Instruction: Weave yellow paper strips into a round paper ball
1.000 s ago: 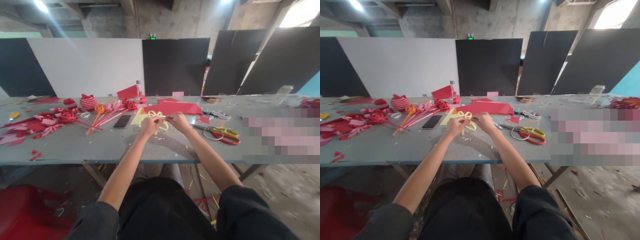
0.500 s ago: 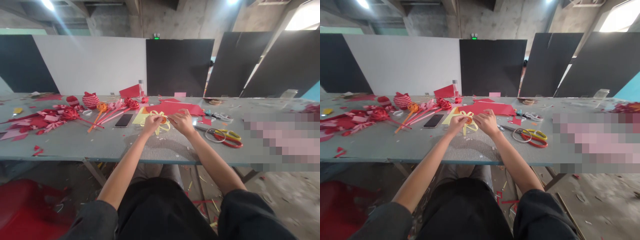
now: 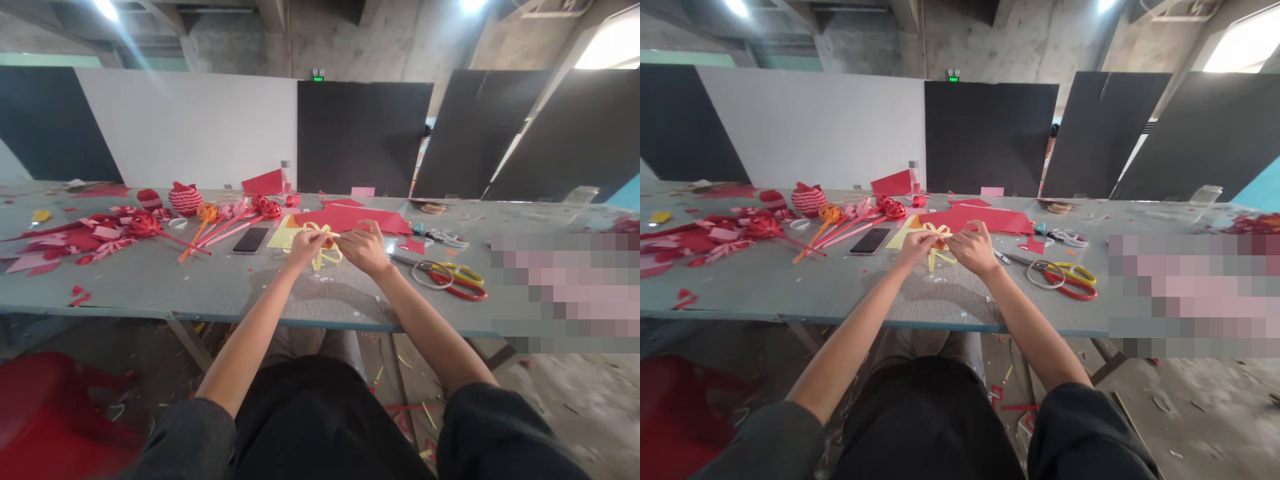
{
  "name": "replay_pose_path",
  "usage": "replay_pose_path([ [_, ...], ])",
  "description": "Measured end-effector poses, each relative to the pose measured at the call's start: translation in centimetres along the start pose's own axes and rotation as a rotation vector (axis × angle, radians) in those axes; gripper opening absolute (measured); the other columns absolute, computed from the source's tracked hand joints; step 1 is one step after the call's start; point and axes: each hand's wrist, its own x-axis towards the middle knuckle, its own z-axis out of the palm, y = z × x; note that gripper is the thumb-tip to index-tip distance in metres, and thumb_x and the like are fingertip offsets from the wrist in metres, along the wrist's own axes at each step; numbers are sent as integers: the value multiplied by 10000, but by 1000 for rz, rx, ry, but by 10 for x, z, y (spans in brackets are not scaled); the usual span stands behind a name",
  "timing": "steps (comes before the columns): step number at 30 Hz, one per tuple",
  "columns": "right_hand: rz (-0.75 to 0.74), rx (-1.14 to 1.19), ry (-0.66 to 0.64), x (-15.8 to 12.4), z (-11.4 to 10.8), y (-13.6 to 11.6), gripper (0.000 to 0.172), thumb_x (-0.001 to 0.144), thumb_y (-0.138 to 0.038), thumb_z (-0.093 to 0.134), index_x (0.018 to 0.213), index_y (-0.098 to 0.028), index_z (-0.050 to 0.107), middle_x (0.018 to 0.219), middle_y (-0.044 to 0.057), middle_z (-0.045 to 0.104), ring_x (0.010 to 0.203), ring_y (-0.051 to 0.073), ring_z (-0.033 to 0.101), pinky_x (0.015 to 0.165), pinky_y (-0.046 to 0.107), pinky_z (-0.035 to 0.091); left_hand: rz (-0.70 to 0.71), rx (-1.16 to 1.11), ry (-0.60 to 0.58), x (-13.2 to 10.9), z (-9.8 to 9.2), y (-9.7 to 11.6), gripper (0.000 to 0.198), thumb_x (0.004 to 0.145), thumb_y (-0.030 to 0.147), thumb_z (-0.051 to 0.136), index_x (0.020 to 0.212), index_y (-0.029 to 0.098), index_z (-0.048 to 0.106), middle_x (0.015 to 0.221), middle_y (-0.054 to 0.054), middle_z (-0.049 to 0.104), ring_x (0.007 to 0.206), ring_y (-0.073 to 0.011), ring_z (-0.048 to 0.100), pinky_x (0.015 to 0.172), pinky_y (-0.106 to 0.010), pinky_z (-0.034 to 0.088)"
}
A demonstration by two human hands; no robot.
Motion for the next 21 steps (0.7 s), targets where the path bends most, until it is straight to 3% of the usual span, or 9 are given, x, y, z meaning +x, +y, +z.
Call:
replay_pose_path([
  [11, -26, -43, 24, -1, 3, 3, 267, 892, -169, 415, 861, -260, 663, 685, -40, 669, 652, 117, 526, 868, 336, 249, -276, -281, -36, -2, 0, 11, 214, 701, 359, 597, 751, 168, 679, 762, -46, 683, 706, -140, 633, 480, -172, 421],
  [15, -31, -31, 73, -1, 0, 7, 259, 888, -165, 429, 831, -259, 664, 690, -42, 667, 634, 105, 516, 894, 343, 247, -337, -412, -108, 1, -1, 12, 356, 741, 480, 541, 790, 149, 665, 792, -78, 693, 706, -169, 662, 456, -180, 408],
  [18, -20, -9, 69, -1, -3, 10, 264, 886, -167, 436, 799, -269, 663, 712, -49, 671, 630, 101, 513, 925, 365, 233, -341, -400, -115, 3, -2, 10, 475, 768, 573, 460, 835, 148, 661, 830, -88, 693, 699, -176, 669, 438, -187, 402],
  [21, -34, 9, 51, 0, -6, 12, 248, 890, -176, 442, 849, -283, 661, 749, -54, 681, 654, 101, 526, 950, 384, 219, -257, -244, -52, 2, -2, 6, 410, 739, 541, 529, 816, 160, 658, 817, -62, 680, 682, -156, 659, 425, -173, 391],
])
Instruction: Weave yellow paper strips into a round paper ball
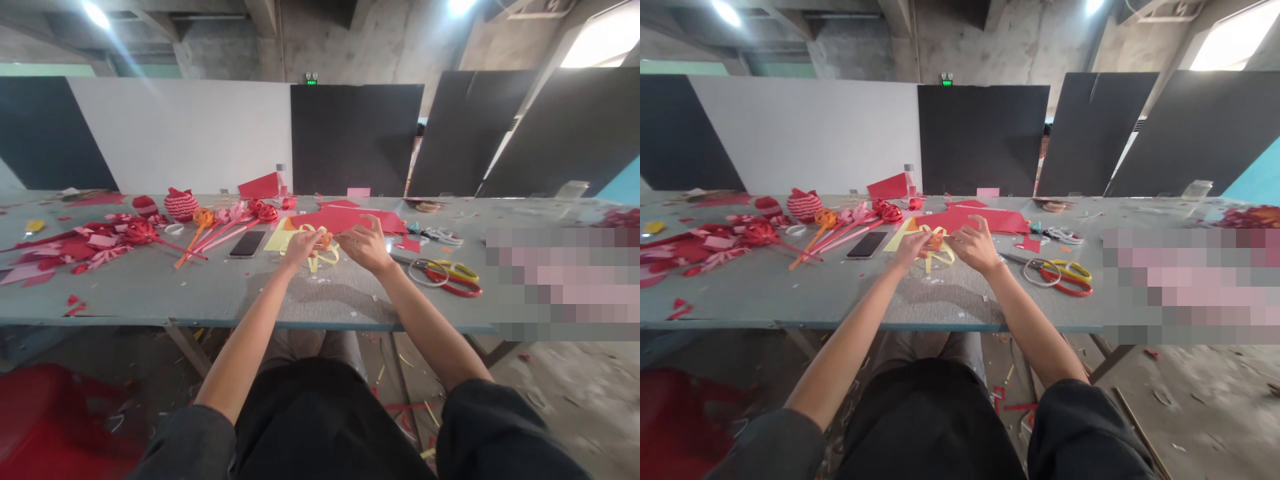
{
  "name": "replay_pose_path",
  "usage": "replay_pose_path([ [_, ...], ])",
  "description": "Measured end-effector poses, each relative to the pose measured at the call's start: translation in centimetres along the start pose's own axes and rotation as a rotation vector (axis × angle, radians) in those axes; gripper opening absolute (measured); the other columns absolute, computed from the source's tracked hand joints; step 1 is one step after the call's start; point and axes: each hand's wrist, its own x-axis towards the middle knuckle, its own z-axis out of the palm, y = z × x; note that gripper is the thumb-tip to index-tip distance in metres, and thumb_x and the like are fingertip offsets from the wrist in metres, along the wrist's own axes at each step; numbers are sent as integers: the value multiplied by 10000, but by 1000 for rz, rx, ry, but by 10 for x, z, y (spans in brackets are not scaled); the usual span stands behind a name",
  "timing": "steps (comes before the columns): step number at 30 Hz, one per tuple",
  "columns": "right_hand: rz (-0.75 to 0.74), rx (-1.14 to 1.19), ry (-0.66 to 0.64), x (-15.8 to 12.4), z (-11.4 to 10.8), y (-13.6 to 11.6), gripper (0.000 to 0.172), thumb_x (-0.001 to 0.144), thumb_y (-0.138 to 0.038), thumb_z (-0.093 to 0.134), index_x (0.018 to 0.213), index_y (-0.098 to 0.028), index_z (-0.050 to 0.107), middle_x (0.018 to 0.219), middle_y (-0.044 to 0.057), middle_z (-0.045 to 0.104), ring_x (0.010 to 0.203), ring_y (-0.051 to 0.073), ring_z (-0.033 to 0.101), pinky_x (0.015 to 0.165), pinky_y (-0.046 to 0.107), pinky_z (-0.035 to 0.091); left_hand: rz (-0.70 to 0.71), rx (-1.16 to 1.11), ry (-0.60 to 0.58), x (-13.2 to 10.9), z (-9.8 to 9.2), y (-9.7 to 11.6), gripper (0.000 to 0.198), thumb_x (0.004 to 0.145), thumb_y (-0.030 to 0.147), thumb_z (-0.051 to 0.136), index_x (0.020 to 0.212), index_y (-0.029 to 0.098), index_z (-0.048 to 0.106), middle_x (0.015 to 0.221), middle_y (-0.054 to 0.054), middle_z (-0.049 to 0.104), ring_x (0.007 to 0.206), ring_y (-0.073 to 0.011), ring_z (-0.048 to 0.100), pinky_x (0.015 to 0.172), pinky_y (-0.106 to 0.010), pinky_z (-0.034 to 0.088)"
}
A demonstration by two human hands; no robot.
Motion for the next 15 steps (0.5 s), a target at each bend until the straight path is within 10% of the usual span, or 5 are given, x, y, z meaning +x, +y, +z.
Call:
replay_pose_path([
  [10, -12, 57, -180, 2, -3, -2, 261, 915, -198, 410, 943, -303, 647, 855, -36, 686, 771, 120, 552, 989, 418, 213, 302, 309, 1, 1, -4, -8, 266, 714, 408, 598, 657, 157, 662, 627, -24, 617, 591, -111, 549, 497, -199, 390],
  [15, 23, 101, -210, 2, -2, -4, 289, 904, -187, 412, 1008, -336, 636, 878, -36, 687, 784, 128, 561, 990, 409, 208, 237, 223, 24, 1, -3, -9, 274, 721, 420, 587, 692, 161, 669, 660, -30, 637, 599, -117, 572, 512, -206, 440],
])
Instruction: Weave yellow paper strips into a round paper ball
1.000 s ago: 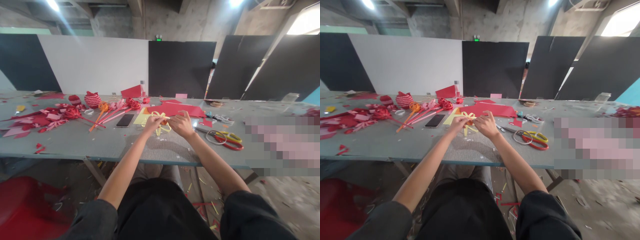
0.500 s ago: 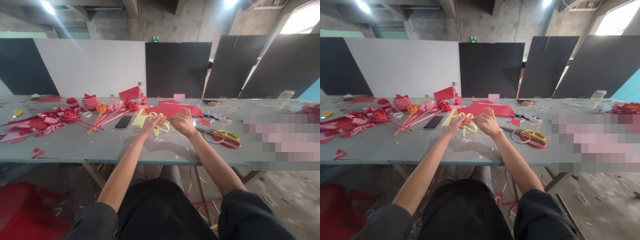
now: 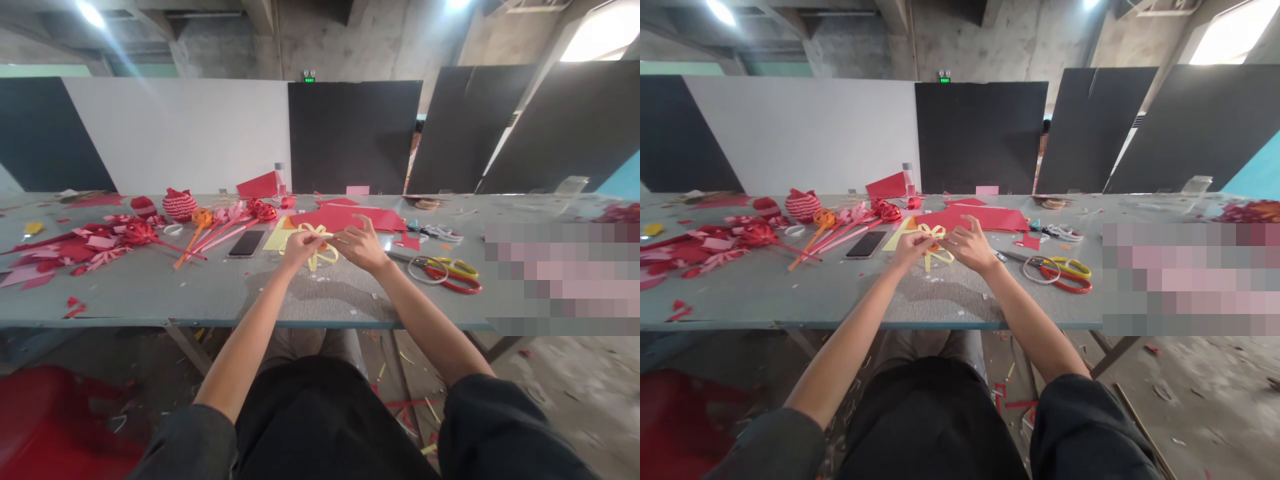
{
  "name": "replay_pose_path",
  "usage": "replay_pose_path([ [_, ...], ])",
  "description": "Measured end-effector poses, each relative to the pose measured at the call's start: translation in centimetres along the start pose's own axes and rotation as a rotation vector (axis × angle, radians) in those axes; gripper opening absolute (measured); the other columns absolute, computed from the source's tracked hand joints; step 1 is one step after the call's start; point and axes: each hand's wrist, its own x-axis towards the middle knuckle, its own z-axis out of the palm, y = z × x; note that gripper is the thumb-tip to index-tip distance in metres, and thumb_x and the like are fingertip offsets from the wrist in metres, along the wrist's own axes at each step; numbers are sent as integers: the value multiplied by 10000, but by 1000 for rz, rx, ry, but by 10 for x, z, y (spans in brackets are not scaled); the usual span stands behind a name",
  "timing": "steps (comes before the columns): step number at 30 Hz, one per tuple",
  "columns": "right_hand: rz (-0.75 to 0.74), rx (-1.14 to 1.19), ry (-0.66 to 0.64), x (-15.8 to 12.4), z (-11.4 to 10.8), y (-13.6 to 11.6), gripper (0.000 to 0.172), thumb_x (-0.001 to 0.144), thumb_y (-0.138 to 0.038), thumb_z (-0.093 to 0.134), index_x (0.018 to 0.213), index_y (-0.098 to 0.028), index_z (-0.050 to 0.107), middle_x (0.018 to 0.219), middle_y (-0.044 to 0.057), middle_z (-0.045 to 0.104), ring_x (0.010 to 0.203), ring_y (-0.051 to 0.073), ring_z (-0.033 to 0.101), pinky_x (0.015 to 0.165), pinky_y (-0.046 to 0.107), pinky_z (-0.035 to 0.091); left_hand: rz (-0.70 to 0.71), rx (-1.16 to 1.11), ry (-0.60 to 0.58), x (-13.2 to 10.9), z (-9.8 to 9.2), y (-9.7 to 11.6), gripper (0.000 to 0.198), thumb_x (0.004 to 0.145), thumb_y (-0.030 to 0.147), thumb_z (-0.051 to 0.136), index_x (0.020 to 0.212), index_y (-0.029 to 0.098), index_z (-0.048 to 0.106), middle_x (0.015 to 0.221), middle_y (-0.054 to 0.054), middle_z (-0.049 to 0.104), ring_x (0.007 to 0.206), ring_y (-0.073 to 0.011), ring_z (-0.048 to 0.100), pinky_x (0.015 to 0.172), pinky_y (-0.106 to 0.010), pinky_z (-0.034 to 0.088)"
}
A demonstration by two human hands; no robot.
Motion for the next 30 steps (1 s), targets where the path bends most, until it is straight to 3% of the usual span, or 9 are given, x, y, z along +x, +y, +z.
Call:
replay_pose_path([
  [4, 98, 35, 62, 0, 11, -7, 299, 899, -287, 439, 1171, -283, 564, 959, 18, 691, 817, 155, 585, 976, 407, 208, -109, -162, 149, 0, 0, 6, 295, 694, 456, 606, 727, 168, 656, 727, -33, 656, 653, -129, 605, 486, -192, 457],
  [8, 198, 150, 119, 3, 20, -17, 408, 903, -358, 416, 1283, -217, 456, 1009, 59, 681, 862, 168, 610, 974, 386, 247, -129, -219, 256, 0, 2, 10, 280, 700, 445, 609, 754, 173, 649, 720, -33, 666, 677, -135, 616, 455, -175, 435],
  [11, 351, 314, 232, 6, 21, -18, 465, 881, -368, 447, 1312, -204, 395, 1031, 59, 672, 848, 159, 626, 947, 375, 317, -135, -204, 306, 1, 3, 8, 298, 707, 457, 602, 770, 168, 639, 710, -32, 661, 655, -130, 610, 452, -180, 431],
  [14, 464, 496, 305, 7, 19, -16, 400, 820, -403, 526, 1164, -199, 525, 983, 64, 679, 828, 175, 637, 851, 362, 414, -78, -150, 288, 3, 5, 3, 310, 727, 468, 581, 769, 165, 629, 719, -32, 658, 660, -130, 609, 490, -192, 445],
  [19, 559, 836, 276, 8, 21, -14, 259, 759, -426, 582, 876, -199, 627, 799, 51, 694, 772, 192, 651, 630, 292, 482, 123, -43, 198, 2, 6, -3, 301, 772, 453, 540, 765, 164, 624, 783, -44, 666, 775, -146, 626, 688, -236, 483],
  [24, 570, 985, 299, 9, 28, -13, 221, 712, -425, 613, 756, -208, 616, 745, 28, 683, 700, 169, 634, 664, 311, 489, 97, 39, 132, -1, 7, 0, 290, 780, 436, 533, 818, 172, 648, 779, -51, 673, 731, -145, 619, 610, -217, 469],
  [30, 684, 1110, 285, 9, 26, -11, 275, 708, -467, 597, 704, -197, 545, 625, 1, 621, 608, 144, 590, 583, 283, 459, 126, 32, 175, 0, 6, -2, 249, 790, 357, 514, 854, 165, 659, 809, -47, 673, 703, -129, 614, 587, -197, 444],
])
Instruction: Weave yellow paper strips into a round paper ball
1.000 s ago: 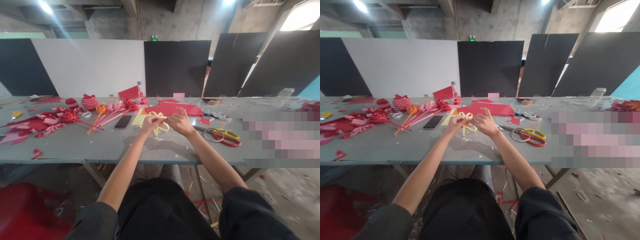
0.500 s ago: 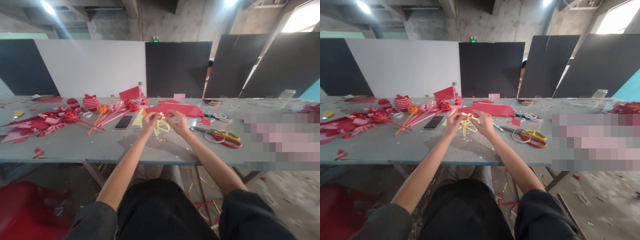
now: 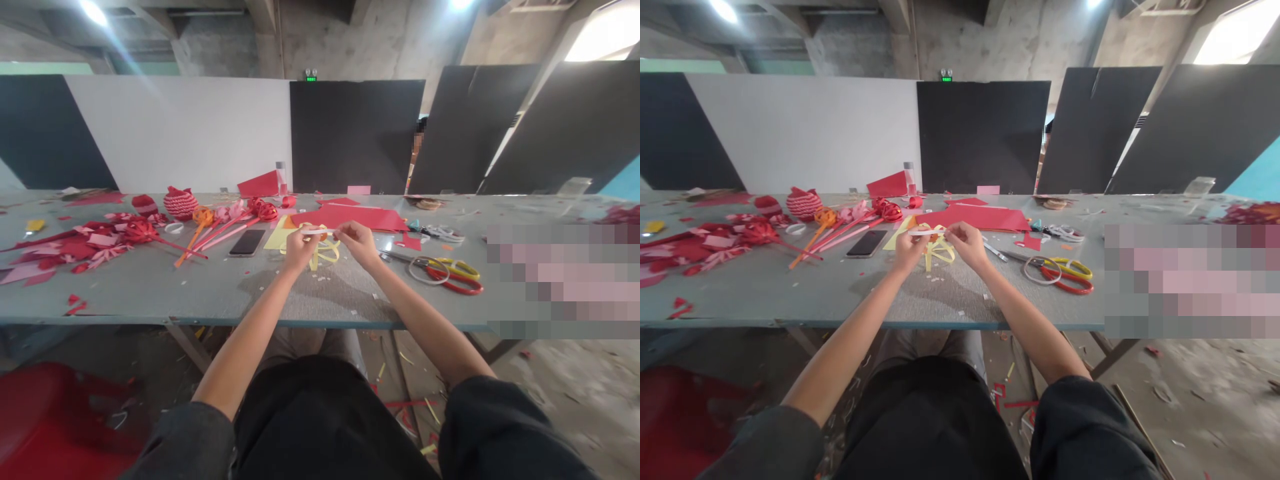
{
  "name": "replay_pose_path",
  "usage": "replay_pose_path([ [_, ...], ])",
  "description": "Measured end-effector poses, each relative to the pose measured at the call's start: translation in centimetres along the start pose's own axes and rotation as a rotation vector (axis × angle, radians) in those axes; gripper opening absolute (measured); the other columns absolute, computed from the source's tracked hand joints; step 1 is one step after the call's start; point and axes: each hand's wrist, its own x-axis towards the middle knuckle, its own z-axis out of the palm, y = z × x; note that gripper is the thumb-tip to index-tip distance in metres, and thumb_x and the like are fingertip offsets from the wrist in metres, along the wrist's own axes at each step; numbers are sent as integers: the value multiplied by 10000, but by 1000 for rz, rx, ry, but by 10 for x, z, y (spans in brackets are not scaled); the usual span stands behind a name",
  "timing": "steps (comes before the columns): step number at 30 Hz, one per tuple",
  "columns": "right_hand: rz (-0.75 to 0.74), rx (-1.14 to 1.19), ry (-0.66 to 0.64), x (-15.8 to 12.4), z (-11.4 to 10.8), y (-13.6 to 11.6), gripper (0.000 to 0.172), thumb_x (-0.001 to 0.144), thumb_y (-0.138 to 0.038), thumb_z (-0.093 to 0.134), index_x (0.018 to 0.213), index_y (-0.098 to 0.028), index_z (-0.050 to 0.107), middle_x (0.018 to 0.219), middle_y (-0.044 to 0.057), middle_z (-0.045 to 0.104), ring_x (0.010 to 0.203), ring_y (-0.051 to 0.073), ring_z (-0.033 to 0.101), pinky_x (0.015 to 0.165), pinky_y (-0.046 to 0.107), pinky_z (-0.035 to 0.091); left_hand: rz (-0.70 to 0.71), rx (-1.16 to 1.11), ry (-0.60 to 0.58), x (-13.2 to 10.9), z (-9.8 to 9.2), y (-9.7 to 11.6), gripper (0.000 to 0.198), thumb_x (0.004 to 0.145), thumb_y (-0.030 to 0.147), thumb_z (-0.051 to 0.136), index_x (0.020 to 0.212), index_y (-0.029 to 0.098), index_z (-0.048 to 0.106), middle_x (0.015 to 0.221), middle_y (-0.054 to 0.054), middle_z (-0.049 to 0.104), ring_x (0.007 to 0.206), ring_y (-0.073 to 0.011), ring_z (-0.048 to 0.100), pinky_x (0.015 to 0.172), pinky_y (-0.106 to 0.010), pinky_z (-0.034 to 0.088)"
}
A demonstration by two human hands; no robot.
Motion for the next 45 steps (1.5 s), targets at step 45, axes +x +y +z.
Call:
replay_pose_path([
  [45, -139, -188, 85, -9, 8, -3, 182, 745, -348, 583, 730, -185, 661, 712, 33, 686, 648, 144, 642, 571, 232, 511, 52, 110, 57, -5, 2, 7, 286, 806, 426, 517, 773, 180, 659, 724, -33, 683, 674, -143, 634, 609, -224, 473],
])
